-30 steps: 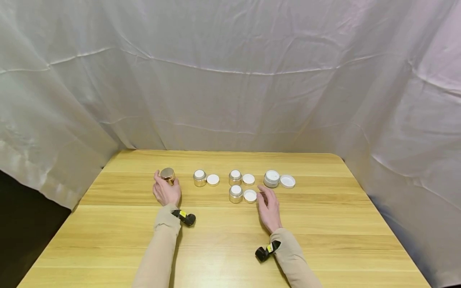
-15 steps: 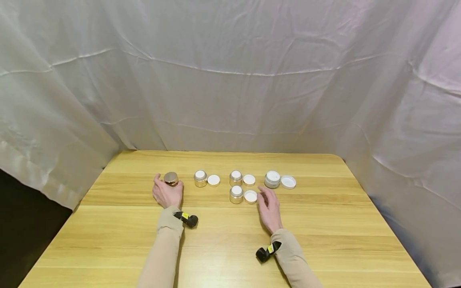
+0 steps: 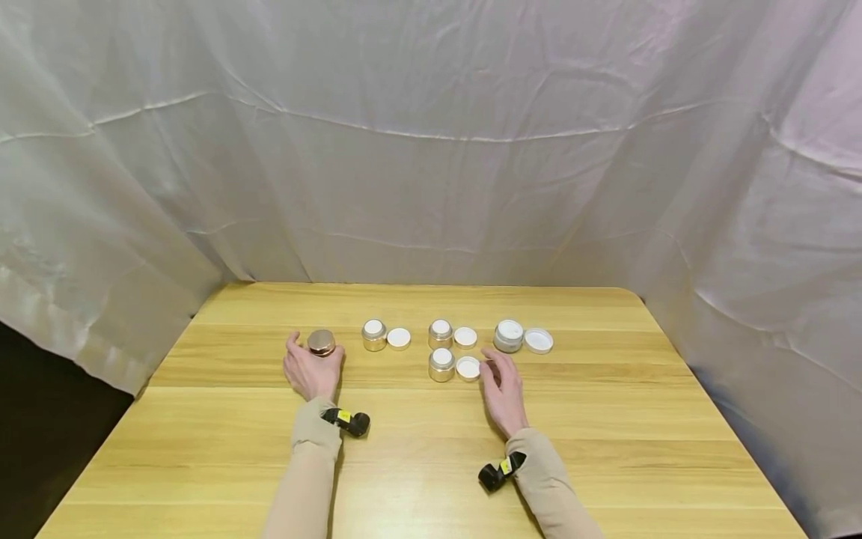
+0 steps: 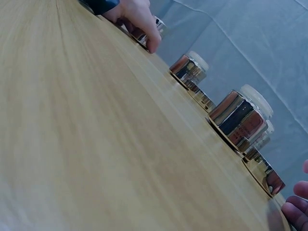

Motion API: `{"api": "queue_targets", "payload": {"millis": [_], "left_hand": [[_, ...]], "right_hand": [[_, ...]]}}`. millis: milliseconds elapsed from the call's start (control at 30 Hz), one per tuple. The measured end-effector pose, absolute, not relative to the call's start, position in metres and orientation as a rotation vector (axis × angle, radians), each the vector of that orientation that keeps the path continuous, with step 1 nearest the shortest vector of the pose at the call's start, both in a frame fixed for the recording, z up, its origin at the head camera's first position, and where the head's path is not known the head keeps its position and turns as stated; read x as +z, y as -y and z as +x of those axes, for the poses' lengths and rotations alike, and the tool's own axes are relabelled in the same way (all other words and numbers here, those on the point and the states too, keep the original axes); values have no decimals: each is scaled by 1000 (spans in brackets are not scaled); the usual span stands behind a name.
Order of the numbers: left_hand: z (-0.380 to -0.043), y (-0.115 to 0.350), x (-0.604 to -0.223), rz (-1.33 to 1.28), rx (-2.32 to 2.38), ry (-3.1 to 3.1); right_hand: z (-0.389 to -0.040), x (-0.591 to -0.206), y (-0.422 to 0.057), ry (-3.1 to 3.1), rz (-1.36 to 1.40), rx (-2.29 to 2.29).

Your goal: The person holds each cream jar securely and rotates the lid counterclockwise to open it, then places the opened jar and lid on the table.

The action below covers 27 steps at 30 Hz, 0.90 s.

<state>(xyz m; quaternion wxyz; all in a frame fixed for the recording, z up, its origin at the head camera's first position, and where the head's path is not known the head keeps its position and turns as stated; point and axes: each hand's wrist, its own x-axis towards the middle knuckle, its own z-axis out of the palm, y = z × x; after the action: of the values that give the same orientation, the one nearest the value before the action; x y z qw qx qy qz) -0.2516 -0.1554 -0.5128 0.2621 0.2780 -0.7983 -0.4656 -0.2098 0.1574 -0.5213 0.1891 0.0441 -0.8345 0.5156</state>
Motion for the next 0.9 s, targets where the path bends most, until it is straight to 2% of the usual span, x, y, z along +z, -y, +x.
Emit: {"api": "queue_targets", "payload": {"millis": [333,900], "left_hand": [[-240,152,-512,764,-1360,2145],[-222,137,-514,454,-1537,2087]], "right_hand": [[-209,-521,-157,2352,123,1456],[-209,-520,-156,2366,106,1445]]}}
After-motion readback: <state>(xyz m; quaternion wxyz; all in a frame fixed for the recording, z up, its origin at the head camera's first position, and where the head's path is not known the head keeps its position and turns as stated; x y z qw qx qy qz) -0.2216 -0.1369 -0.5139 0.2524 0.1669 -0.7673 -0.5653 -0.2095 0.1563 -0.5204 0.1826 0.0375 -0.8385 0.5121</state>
